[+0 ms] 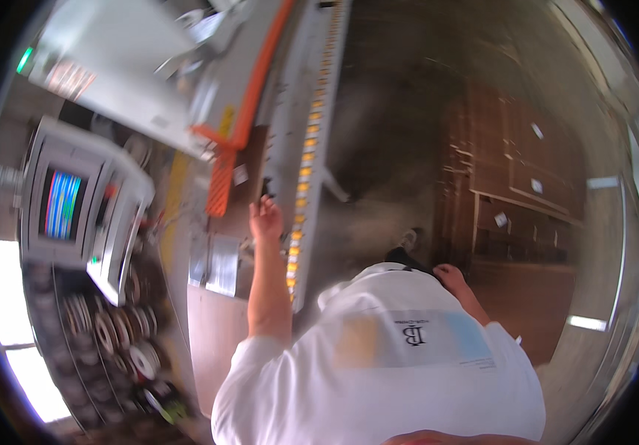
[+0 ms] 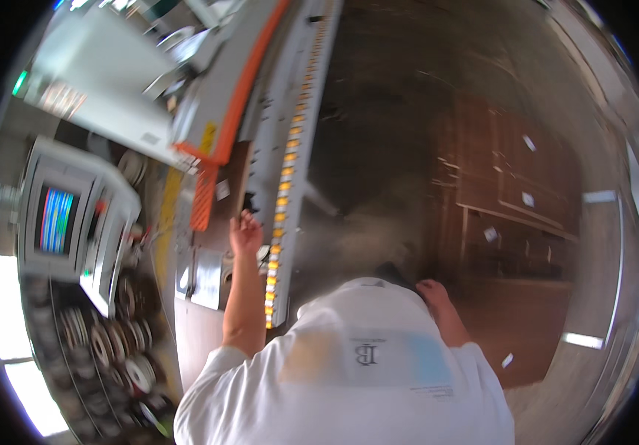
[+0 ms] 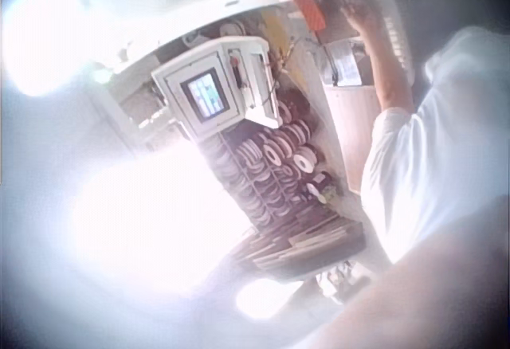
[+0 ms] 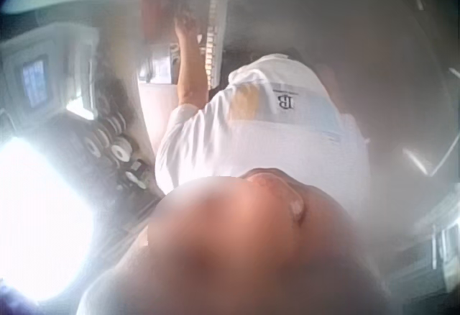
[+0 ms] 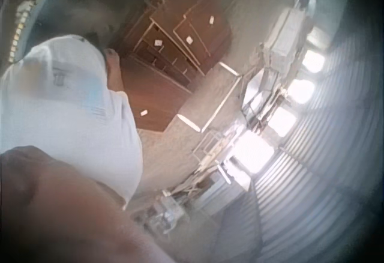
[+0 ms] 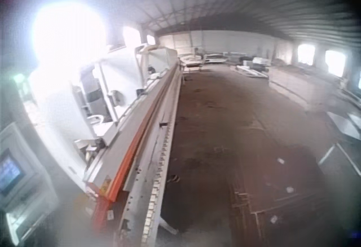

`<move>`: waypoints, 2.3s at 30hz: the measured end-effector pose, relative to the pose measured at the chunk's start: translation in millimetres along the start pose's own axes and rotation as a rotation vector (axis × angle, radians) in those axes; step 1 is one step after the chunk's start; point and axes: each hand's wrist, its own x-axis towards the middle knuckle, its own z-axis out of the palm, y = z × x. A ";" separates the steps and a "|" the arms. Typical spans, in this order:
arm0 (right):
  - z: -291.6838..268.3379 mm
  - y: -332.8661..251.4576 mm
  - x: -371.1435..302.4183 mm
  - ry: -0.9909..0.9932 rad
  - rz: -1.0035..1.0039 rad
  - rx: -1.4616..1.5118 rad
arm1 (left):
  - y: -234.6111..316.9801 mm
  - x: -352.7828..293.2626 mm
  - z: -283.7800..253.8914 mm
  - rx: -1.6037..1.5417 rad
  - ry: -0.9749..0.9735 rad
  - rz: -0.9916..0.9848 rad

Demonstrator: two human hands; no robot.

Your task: The person picks up wood panels from a stack, places them into an edge-banding machine one by one, and uses a handheld blow-off tool to clean the panels and the machine bed.

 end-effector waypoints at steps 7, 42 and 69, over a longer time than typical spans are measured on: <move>-49.4 49.9 56.8 0.113 0.132 0.214 | -96.1 -43.0 96.1 0.533 -0.039 -0.210; -269.8 15.1 195.8 0.654 0.055 1.217 | -266.7 -62.1 54.6 2.517 -1.199 -0.529; -103.8 -77.5 101.9 0.297 -0.034 1.112 | -289.8 -118.2 146.8 2.327 -1.058 0.339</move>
